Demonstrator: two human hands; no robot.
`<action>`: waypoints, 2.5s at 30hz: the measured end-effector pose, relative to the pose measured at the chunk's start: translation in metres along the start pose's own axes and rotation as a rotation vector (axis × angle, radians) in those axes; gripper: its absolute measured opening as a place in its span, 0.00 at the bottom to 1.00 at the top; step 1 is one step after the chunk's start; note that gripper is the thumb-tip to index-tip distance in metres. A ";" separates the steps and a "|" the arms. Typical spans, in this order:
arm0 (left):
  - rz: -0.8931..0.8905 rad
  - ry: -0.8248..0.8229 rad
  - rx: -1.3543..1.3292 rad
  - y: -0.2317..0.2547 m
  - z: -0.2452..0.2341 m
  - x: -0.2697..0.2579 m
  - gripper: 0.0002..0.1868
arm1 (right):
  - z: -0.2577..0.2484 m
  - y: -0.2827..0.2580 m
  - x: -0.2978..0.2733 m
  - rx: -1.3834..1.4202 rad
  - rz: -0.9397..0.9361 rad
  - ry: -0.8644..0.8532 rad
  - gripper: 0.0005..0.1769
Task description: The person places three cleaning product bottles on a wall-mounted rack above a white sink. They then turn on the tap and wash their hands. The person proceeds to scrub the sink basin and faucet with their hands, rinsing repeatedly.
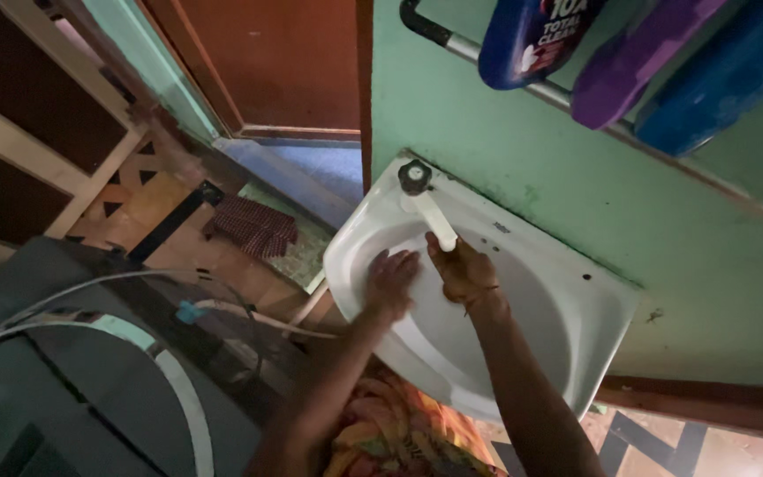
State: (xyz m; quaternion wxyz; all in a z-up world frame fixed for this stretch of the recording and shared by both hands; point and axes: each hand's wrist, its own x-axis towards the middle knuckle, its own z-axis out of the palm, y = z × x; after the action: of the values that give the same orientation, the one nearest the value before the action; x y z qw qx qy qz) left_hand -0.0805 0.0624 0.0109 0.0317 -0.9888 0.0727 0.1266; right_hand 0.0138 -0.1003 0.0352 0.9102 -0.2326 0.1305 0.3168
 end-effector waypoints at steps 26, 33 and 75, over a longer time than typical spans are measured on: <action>0.196 -0.137 -0.155 0.017 0.014 -0.004 0.42 | -0.021 0.049 -0.040 -1.679 -0.498 -0.125 0.09; 0.531 -0.492 -0.269 0.056 0.014 -0.014 0.39 | -0.035 0.002 -0.109 -1.501 -0.434 0.192 0.15; 0.245 -0.465 -0.117 0.027 0.035 -0.004 0.54 | -0.024 -0.027 -0.101 -1.304 -0.302 0.452 0.14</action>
State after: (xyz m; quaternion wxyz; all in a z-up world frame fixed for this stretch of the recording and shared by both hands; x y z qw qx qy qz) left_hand -0.0969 0.0396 -0.0230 -0.0251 -0.9172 0.1750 0.3571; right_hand -0.0486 -0.1834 0.0624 0.5699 -0.8062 0.0662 0.1445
